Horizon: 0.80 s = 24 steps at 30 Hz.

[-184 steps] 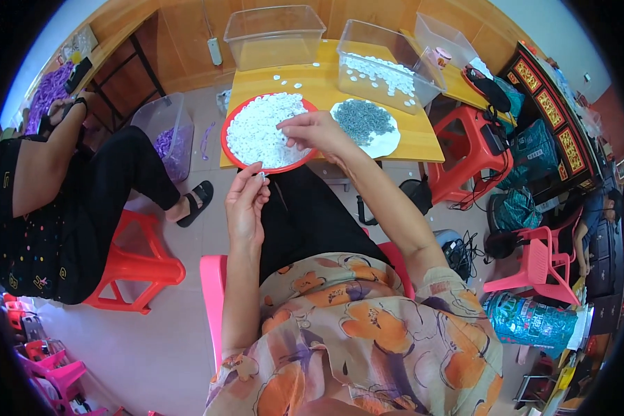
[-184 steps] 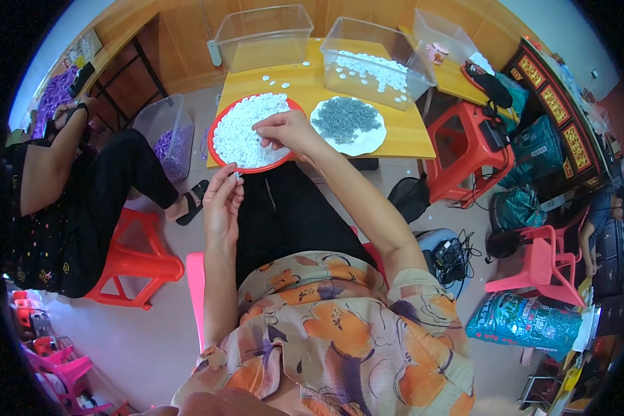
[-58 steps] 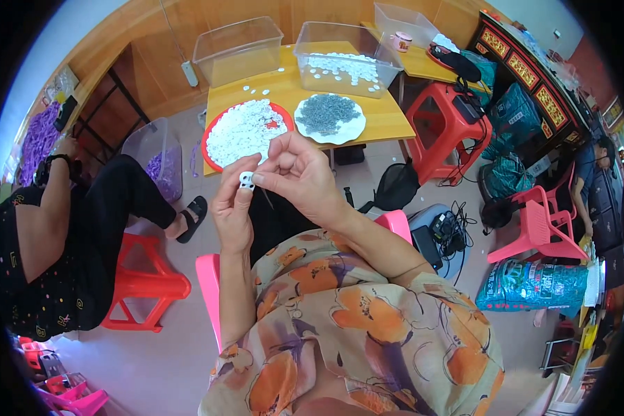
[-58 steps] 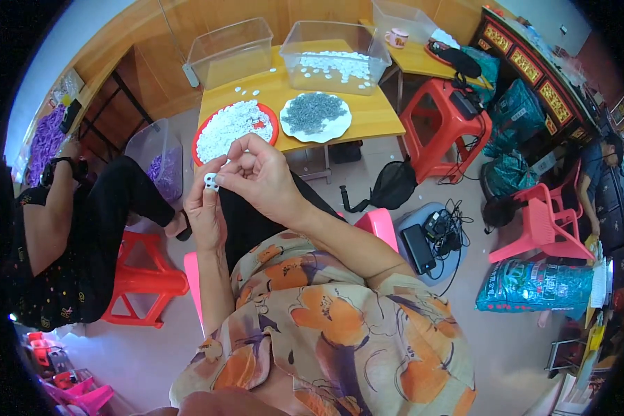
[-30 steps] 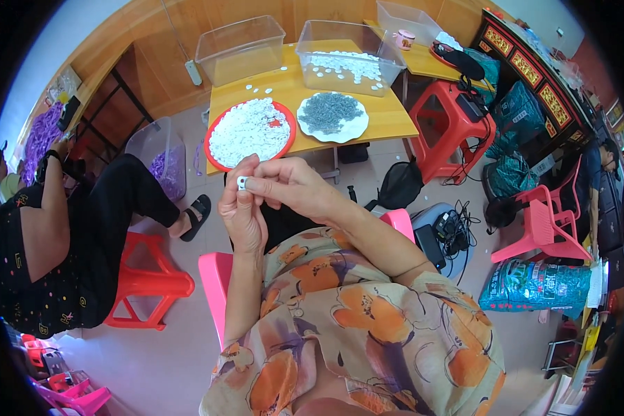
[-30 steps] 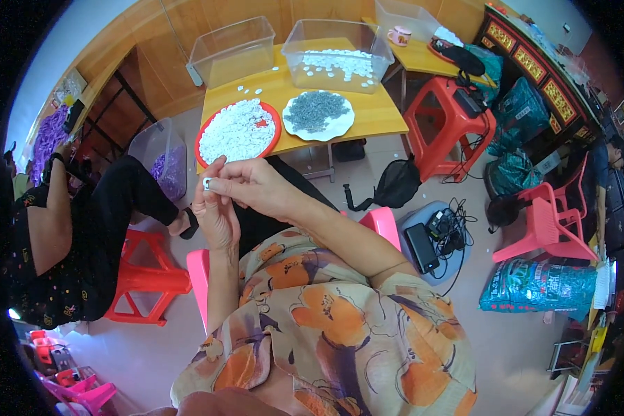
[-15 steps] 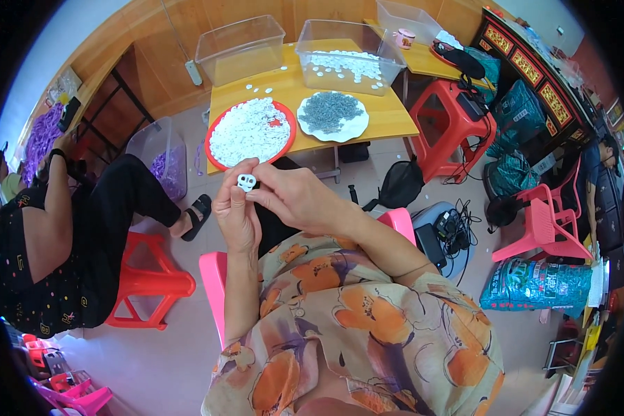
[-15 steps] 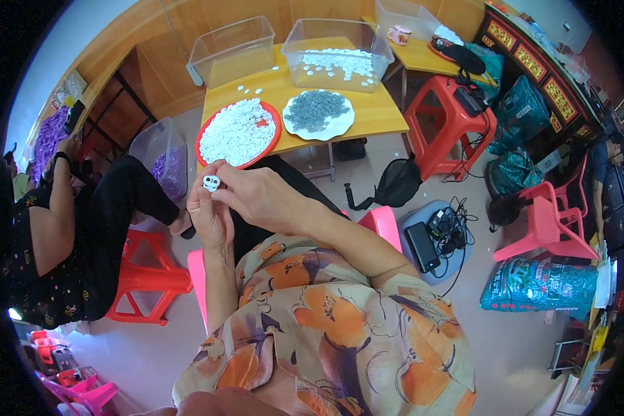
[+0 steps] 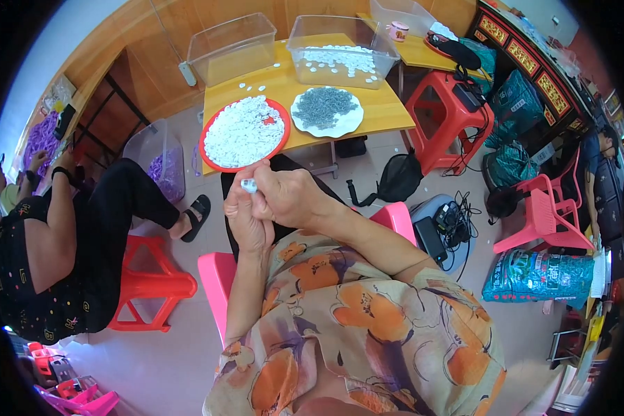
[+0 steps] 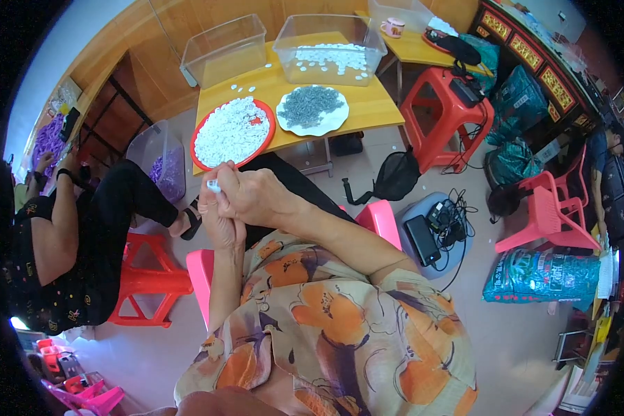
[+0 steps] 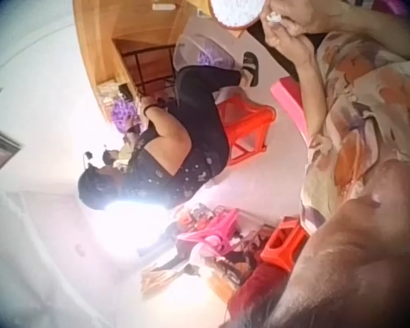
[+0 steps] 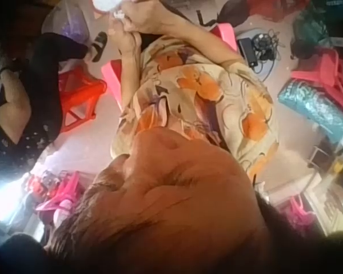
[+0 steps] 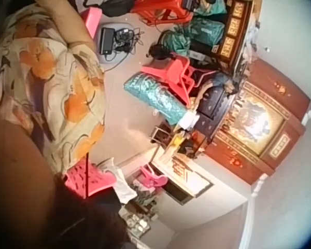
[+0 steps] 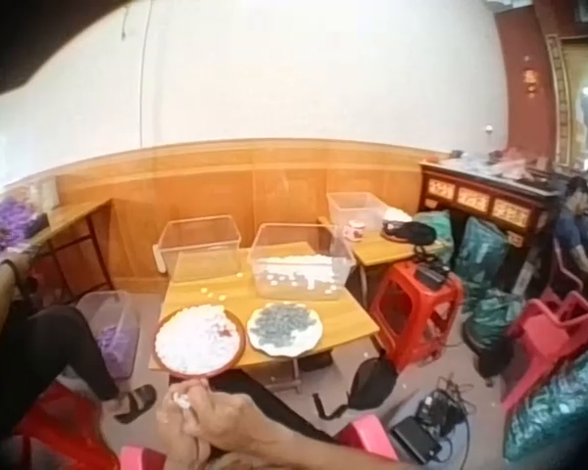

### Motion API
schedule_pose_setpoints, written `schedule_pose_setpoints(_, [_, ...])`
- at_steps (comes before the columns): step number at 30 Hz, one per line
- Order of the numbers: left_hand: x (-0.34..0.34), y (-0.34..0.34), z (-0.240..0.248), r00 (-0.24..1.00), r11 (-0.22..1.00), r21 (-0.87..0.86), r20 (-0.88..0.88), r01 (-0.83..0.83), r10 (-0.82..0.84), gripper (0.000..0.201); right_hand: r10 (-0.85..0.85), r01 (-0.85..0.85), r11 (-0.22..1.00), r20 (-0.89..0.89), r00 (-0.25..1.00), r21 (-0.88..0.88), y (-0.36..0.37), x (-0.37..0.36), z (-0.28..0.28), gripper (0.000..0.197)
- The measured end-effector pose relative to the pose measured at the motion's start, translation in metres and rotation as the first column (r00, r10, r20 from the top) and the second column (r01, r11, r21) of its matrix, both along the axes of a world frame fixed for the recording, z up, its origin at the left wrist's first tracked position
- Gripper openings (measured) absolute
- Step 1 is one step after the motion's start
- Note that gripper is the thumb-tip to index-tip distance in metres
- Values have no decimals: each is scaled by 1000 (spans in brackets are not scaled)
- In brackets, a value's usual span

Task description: Assembling small white plastic parts with grey inserts by hand.

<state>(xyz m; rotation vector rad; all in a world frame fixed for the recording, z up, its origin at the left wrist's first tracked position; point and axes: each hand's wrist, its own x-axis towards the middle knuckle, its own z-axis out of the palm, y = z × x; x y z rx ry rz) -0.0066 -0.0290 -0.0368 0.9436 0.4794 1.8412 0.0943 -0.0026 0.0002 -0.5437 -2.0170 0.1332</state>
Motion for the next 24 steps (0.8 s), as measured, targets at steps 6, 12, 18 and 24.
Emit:
schedule_pose_setpoints(6, [2,8,-6,980,995,-91,199,28,-9,37,-12,12,996,-3,1000,-93,5,-7,-7,17])
schedule_pose_setpoints(12, [-5,12,-5,975,998,-58,221,-8,21,36,151,-191,921,-142,978,-338,2,-5,0,14])
schedule_pose_setpoints(18, [-5,11,-5,981,999,-49,192,-3,12,35,162,-230,890,-198,967,-393,2,-5,0,16])
schedule_pose_setpoints(24, [-4,12,-8,996,1000,-31,90,-3,6,36,144,-260,844,-270,952,-469,-1,0,6,15])
